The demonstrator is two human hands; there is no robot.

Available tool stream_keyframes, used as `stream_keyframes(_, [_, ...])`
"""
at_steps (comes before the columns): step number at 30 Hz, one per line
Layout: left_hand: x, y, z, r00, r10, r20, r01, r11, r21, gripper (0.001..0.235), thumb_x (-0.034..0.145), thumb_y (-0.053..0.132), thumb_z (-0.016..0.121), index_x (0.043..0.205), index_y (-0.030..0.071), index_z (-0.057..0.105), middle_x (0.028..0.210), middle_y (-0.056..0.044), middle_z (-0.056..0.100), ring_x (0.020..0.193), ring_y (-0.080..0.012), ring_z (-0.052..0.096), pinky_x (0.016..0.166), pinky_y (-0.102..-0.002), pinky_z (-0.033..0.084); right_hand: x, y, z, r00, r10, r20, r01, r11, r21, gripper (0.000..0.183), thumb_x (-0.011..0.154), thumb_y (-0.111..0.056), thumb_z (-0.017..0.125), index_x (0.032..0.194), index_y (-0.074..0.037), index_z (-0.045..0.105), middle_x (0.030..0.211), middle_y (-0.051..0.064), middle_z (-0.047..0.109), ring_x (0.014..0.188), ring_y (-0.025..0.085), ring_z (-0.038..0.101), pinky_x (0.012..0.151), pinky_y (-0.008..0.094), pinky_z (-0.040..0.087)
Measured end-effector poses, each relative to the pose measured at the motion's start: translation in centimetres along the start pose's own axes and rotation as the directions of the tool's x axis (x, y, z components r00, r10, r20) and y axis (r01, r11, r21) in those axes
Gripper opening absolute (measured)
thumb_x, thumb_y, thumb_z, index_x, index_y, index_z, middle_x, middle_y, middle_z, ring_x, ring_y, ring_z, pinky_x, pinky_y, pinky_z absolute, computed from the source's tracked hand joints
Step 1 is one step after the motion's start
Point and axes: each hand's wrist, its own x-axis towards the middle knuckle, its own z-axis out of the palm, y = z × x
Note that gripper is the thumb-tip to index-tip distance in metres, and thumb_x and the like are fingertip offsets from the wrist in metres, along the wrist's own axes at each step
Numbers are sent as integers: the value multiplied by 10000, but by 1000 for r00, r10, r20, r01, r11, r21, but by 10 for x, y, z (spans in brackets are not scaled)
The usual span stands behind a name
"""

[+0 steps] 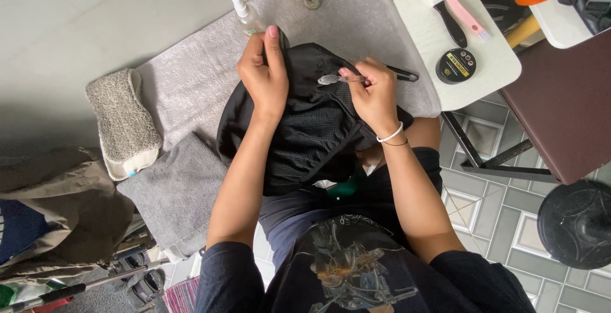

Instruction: The person uses a small brush to scrub the interior of a black fabric bag placed on a table. They repeatedly rub the inner surface with the brush, occasionally repositioning the bag and adjusting their grip. The person continues scrubbing different sections of the bag's interior throughout the clip.

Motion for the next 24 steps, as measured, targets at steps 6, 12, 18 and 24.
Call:
stream_keyframes(6, [6, -6, -16, 984, 145, -98, -142, 989, 45, 275, 1082, 293, 513, 992, 59, 626, 882, -43, 643, 788, -168, 592, 734, -307, 470, 2, 1, -1, 1000, -31, -3, 30, 999, -26, 459, 1095, -143, 635, 709, -68, 397, 682, 12, 371, 629, 114, 314, 536, 265, 236])
stream_keyframes(12, [1, 2, -3, 927, 262, 269, -260, 965, -46, 209, 1076, 158, 586, 1197, -2, 528, 1156, -155, 569, 1097, -319, 586, 1023, -410, 476, 2, -5, -2, 999, -40, 22, 42, 997, -65, 456, 1112, -184, 594, 722, -75, 383, 680, 5, 361, 640, 125, 321, 570, 283, 258])
stream_keyframes(18, [-8, -29, 11, 711, 409, 571, -553, 828, 95, 255, 1048, 174, 657, 1209, -23, 678, 1123, -126, 574, 971, -328, 561, 835, -446, 491, 4, -6, 0, 999, -41, 18, 41, 999, -27, 431, 1118, -198, 576, 728, -56, 459, 694, 12, 397, 650, 127, 351, 573, 286, 274])
stream_keyframes(24, [-12, -28, 8, 746, 251, 617, -421, 896, 144, 193, 932, 45, 750, 1120, 32, 788, 893, -128, 678, 824, -321, 679, 751, -386, 563, -3, 30, 11, 997, 8, -74, -6, 1000, 30, 220, 1050, -52, 659, 846, -28, 736, 682, 148, 611, 704, 323, 671, 616, 341, 481])
